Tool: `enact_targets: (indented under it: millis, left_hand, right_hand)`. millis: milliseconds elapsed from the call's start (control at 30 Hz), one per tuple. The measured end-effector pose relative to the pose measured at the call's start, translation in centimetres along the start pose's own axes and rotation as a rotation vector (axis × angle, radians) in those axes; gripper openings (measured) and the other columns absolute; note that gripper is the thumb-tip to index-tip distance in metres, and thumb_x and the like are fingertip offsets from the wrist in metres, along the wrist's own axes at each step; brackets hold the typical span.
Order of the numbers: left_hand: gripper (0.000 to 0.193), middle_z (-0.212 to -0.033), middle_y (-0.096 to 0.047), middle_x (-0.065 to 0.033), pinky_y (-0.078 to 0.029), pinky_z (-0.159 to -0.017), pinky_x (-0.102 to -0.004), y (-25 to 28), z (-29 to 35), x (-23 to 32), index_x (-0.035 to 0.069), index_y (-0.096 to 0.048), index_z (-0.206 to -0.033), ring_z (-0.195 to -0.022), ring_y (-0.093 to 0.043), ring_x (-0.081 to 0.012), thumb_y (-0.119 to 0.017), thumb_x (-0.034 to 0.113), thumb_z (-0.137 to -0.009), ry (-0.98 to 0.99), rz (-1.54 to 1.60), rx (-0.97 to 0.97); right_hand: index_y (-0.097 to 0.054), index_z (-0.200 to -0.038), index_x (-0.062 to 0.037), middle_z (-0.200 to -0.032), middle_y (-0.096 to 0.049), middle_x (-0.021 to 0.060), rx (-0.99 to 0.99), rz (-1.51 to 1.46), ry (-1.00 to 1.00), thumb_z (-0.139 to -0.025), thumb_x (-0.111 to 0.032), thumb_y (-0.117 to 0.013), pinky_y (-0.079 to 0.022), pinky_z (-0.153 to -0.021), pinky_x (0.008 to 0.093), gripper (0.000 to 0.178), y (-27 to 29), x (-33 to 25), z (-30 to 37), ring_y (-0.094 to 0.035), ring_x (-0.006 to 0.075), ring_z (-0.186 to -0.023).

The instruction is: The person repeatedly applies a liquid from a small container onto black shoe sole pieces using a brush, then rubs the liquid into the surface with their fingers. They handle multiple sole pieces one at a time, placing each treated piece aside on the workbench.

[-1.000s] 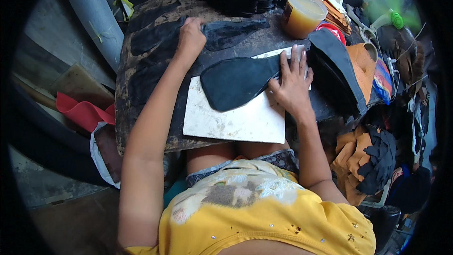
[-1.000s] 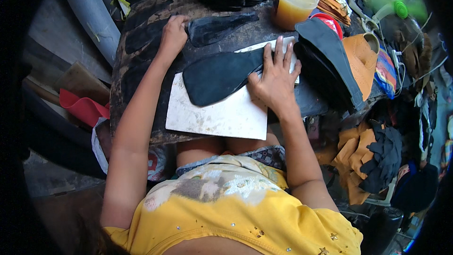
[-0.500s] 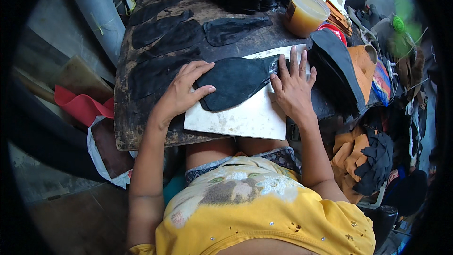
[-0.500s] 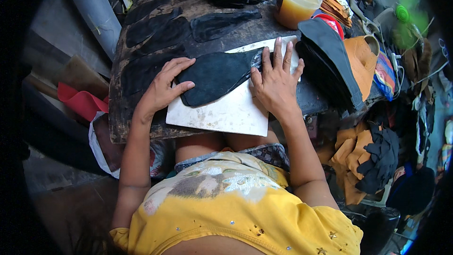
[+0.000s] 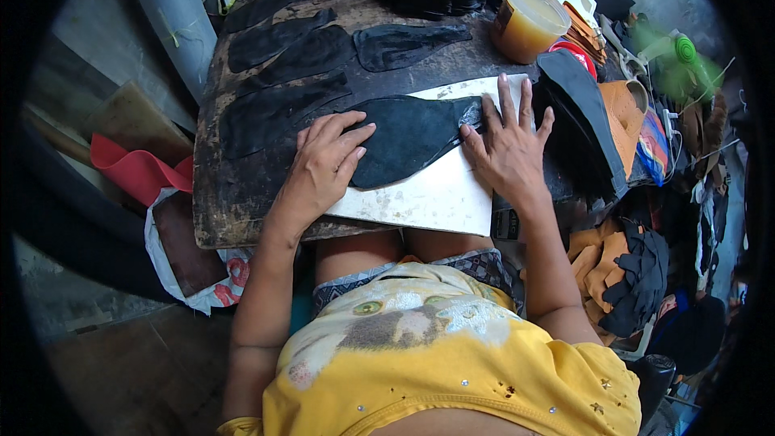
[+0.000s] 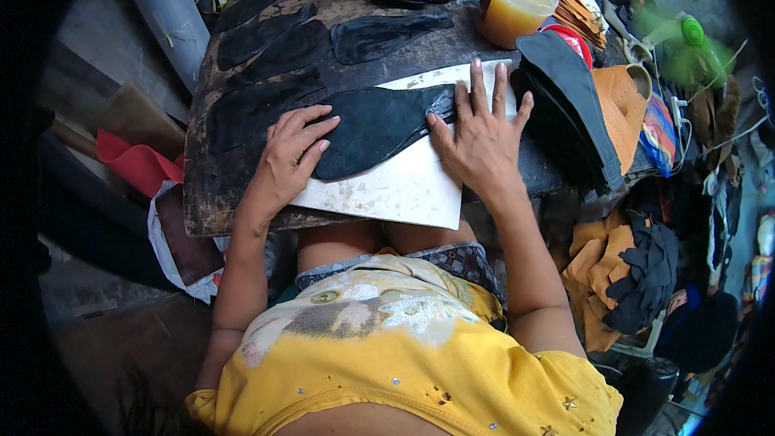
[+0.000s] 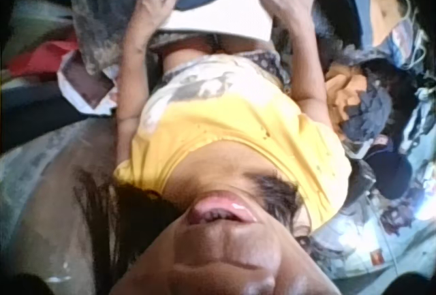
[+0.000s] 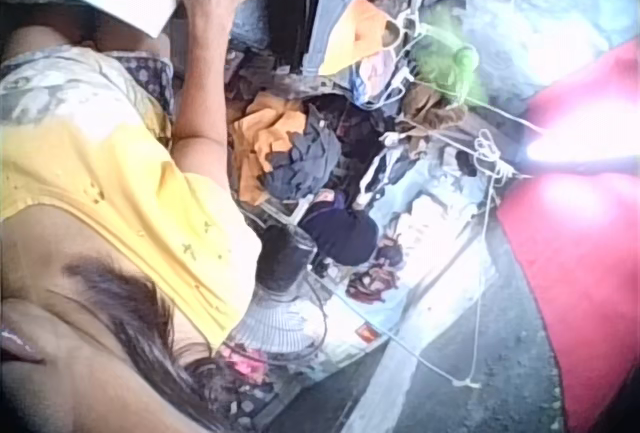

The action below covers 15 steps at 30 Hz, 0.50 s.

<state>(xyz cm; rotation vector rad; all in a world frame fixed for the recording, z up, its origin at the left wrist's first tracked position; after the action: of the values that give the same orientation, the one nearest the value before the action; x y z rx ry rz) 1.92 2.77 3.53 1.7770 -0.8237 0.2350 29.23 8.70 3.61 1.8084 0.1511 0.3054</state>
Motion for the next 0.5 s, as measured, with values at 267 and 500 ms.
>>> enact_targets:
  millis: [267,500]
  left_hand:
    - [0.033,-0.136,-0.057,-0.0123,-0.038,-0.109,-0.0387,1.0,-0.2,-0.8,0.004,-0.068,-0.12,-0.128,-0.052,-0.0289,-0.062,0.004,-0.088,0.065,0.157,0.025]
    - [0.035,-0.136,-0.058,-0.0112,-0.038,-0.109,-0.0379,1.8,-0.6,-2.4,0.006,-0.068,-0.121,-0.128,-0.051,-0.0286,-0.064,0.008,-0.087,0.077,0.234,-0.089]
  right_hand:
    - [-0.04,-0.146,-0.0456,-0.164,-0.012,0.004,-0.085,-0.117,0.194,-0.094,-0.07,-0.027,0.013,-0.112,0.0658,0.059,0.1,0.4,-0.1,0.003,0.0334,-0.151]
    - [-0.035,-0.15,-0.0399,-0.165,-0.007,0.0044,-0.141,-0.217,0.34,-0.096,-0.066,-0.026,0.011,-0.111,0.0691,0.06,1.4,-4.2,3.6,0.005,0.0337,-0.151]
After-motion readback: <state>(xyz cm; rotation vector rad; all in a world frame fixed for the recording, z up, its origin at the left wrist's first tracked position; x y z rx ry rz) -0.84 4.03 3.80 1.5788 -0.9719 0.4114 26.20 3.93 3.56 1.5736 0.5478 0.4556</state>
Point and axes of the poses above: each hand's wrist, its own z-axis away from the middle knuckle, its own y-axis out of the back of the hand, x = y × z, the point moved 2 cm from there along -z, towards the middle knuckle
